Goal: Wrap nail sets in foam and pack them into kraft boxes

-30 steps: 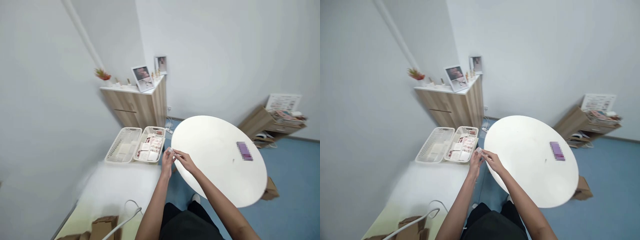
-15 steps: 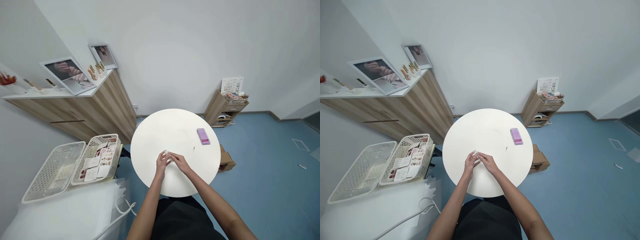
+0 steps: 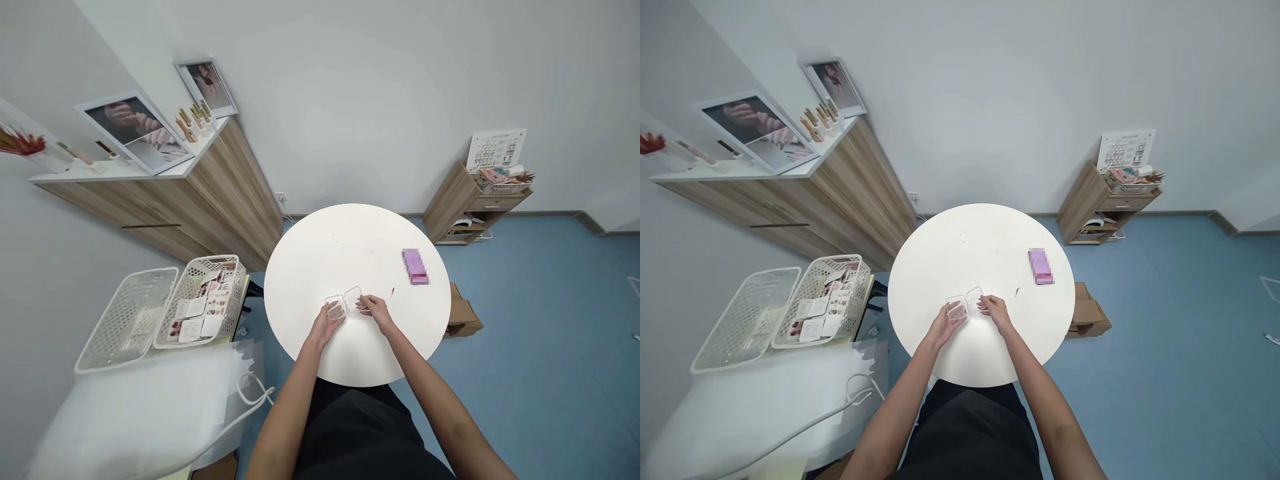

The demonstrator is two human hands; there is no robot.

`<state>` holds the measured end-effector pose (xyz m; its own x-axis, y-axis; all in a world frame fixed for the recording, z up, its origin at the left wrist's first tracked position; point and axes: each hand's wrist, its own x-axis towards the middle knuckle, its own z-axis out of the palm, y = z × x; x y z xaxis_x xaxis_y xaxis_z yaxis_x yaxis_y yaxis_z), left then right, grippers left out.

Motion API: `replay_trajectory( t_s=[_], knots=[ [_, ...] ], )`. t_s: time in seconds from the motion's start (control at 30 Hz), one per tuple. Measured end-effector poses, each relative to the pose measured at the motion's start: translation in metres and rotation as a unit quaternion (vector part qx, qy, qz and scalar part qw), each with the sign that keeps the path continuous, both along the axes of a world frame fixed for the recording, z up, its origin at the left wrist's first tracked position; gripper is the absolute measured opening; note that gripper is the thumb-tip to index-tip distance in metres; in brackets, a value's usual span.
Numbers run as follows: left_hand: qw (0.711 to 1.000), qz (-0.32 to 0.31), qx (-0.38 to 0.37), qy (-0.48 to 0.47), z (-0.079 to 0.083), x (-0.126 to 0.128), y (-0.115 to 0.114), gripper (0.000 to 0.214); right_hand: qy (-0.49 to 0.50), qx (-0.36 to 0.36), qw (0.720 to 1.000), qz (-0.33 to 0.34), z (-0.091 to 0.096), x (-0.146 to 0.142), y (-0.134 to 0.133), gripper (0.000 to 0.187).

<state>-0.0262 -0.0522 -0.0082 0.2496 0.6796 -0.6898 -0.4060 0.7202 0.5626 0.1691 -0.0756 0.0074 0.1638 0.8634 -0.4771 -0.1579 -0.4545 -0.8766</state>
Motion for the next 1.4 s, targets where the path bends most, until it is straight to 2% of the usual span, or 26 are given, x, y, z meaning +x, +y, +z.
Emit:
replay_trajectory(
  t_s=[0.13, 0.3, 0.4, 0.5, 0.57, 0.67, 0.8, 0.9, 1.0, 1.07, 1.2, 1.4],
  knots=[
    [0.993, 0.007, -0.023, 0.113, -0.023, -0.004, 0.003, 0.024, 0.014, -0.052, 0.998, -0.033, -0.024, -0.001, 0.003, 0.023],
    [0.986, 0.026, -0.012, 0.162, -0.031, -0.009, 0.005, 0.021, 0.020, -0.080, 0.996, -0.038, -0.046, -0.004, 0.007, 0.021],
    [0.981, 0.052, 0.009, 0.188, -0.029, -0.016, 0.002, 0.030, -0.067, -0.054, 0.996, -0.020, -0.056, -0.003, 0.008, 0.028],
    [0.971, 0.074, 0.061, 0.219, -0.020, -0.029, -0.002, 0.029, -0.238, -0.026, 0.971, -0.021, -0.063, 0.000, 0.013, 0.032],
    [0.956, 0.082, 0.121, 0.253, -0.012, -0.044, -0.005, 0.023, -0.310, -0.002, 0.951, -0.018, -0.064, -0.003, 0.021, 0.036],
    [0.920, 0.106, 0.210, 0.312, 0.005, -0.075, -0.008, 0.019, -0.350, 0.046, 0.935, 0.014, -0.058, -0.023, 0.036, 0.040],
    [0.860, 0.151, 0.284, 0.396, 0.029, -0.134, -0.012, 0.023, -0.329, 0.104, 0.935, 0.081, -0.040, -0.079, 0.060, 0.042],
    [0.797, 0.172, 0.311, 0.489, 0.041, -0.187, -0.016, 0.027, -0.309, 0.146, 0.931, 0.129, -0.024, -0.132, 0.076, 0.040],
    [0.727, 0.171, 0.312, 0.588, 0.044, -0.240, -0.021, 0.032, -0.298, 0.186, 0.918, 0.184, -0.009, -0.189, 0.090, 0.038],
    [0.696, 0.154, 0.307, 0.631, 0.041, -0.272, -0.024, 0.035, -0.302, 0.214, 0.903, 0.219, 0.000, -0.226, 0.097, 0.036],
    [0.677, 0.106, 0.297, 0.665, 0.028, -0.316, -0.029, 0.047, -0.318, 0.285, 0.862, 0.273, 0.013, -0.297, 0.110, 0.033],
    [0.699, 0.065, 0.303, 0.645, 0.017, -0.335, -0.033, 0.058, -0.342, 0.343, 0.804, 0.343, 0.019, -0.382, 0.137, 0.037]
  ],
)
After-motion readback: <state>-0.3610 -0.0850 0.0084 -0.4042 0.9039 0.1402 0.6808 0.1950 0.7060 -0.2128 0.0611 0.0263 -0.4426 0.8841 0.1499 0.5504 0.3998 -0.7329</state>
